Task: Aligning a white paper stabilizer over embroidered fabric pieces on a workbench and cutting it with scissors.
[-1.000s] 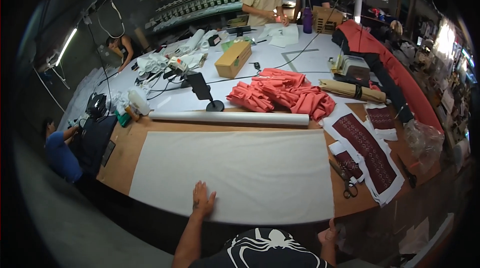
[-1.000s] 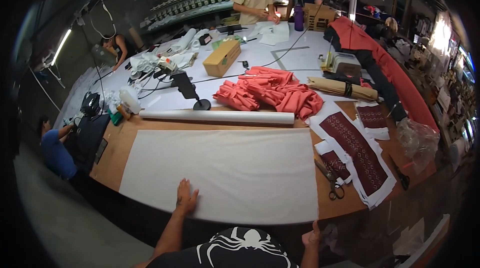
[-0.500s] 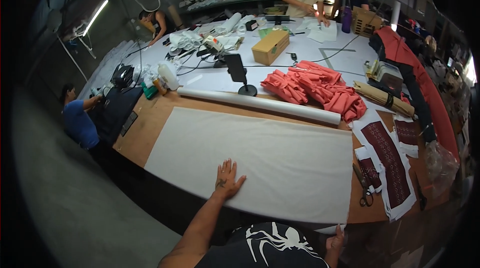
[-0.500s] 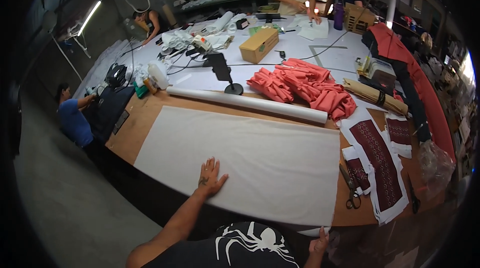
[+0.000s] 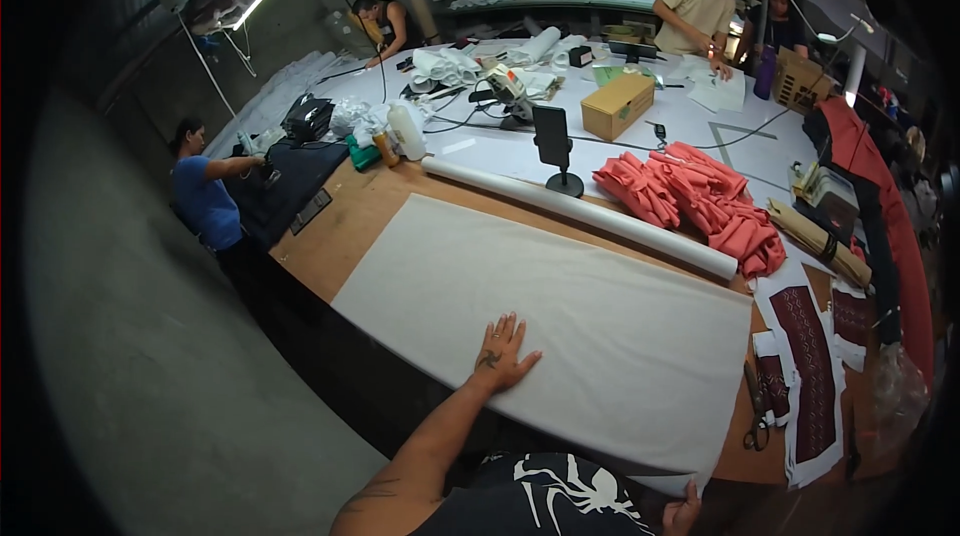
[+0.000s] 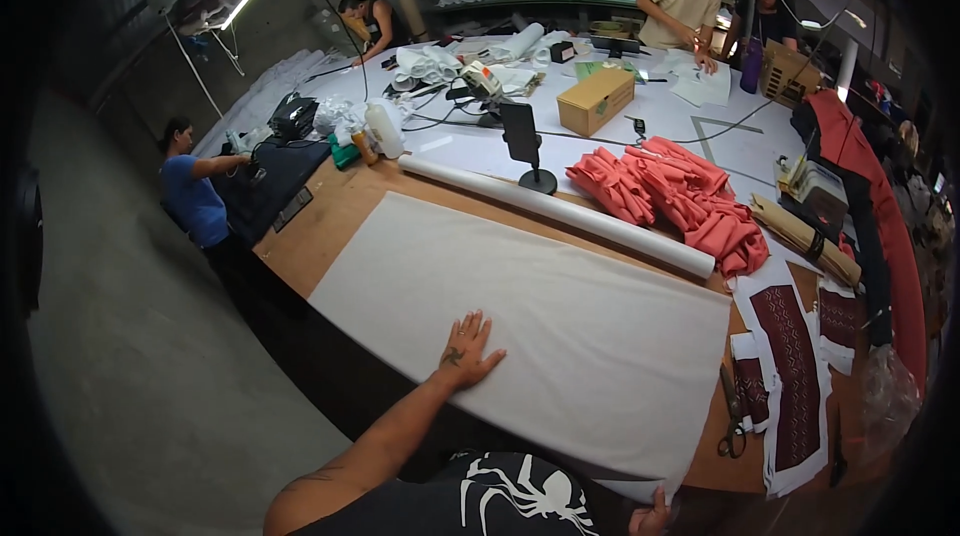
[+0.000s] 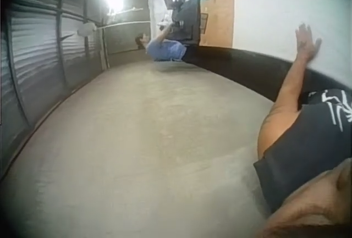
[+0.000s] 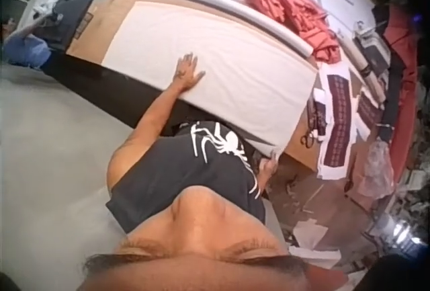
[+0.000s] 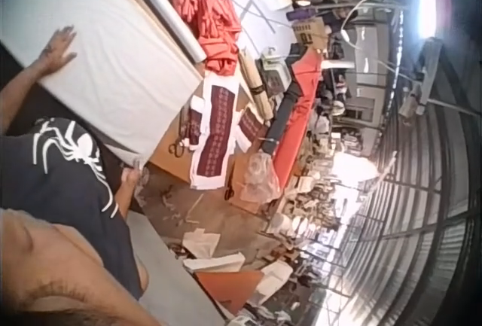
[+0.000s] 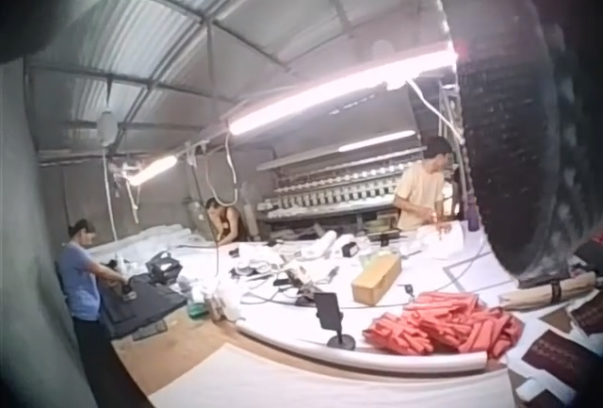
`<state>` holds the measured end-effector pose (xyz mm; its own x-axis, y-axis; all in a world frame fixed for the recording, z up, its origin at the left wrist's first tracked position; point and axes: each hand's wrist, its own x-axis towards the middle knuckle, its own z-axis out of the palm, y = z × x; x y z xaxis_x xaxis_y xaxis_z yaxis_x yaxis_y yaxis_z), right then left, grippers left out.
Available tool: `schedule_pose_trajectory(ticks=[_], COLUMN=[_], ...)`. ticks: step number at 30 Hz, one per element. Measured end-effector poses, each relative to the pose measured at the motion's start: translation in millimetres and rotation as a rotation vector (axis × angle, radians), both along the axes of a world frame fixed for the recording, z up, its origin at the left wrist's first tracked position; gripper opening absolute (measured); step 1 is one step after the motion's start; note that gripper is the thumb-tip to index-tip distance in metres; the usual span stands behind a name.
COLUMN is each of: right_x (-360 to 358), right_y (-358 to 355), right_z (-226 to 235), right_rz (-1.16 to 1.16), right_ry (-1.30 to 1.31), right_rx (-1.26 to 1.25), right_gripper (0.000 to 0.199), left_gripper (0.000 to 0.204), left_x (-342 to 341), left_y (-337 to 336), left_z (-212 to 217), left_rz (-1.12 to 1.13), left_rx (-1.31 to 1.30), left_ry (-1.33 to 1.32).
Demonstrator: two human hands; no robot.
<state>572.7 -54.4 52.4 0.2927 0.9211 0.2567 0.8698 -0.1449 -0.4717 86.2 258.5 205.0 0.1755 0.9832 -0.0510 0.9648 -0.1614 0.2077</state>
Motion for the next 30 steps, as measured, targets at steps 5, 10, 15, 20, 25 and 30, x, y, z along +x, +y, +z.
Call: schedule_pose_trajectory(ticks=[5,10,15,20,25,30], right_x=[13.8,-44.0,-53.0,-57.4,-64.6,-57.8], right_y=[-5.6,47.5,56.2,55.9,64.0,57.9], right_z=[-28.5,69.5,89.4,82.2,98.5,93.7], right_rz=[0.014,-0.224,-0.43,-0.542,-0.627,-0.623], right_ry=[0.058,1.079,1.638,1.404,1.441,1.372], right_rx=[-0.149,0.127,0.25,0.26,0.237,0.241], right_gripper=[0.063,0.053,0.043,0.043,0.043,0.044], left_gripper=[0.08,0.08,0.08,0.081,0.081,0.083], left_x=[-3.9,-3.8,-3.9,-6.2,-13.6,-19.6], left_y=[-5.4,-3.3,-3.0,-0.4,0.6,4.4], left_z=[2.5,-0.6,0.6,1.6,-0.1,-8.5], left_rz=[0.007,-0.006,-0.018,-0.017,-0.028,-0.043], left_rx=[0.05,0.049,0.049,0.047,0.056,0.059], left_ry=[-0.04,-0.024,-0.046,-0.074,-0.126,-0.302])
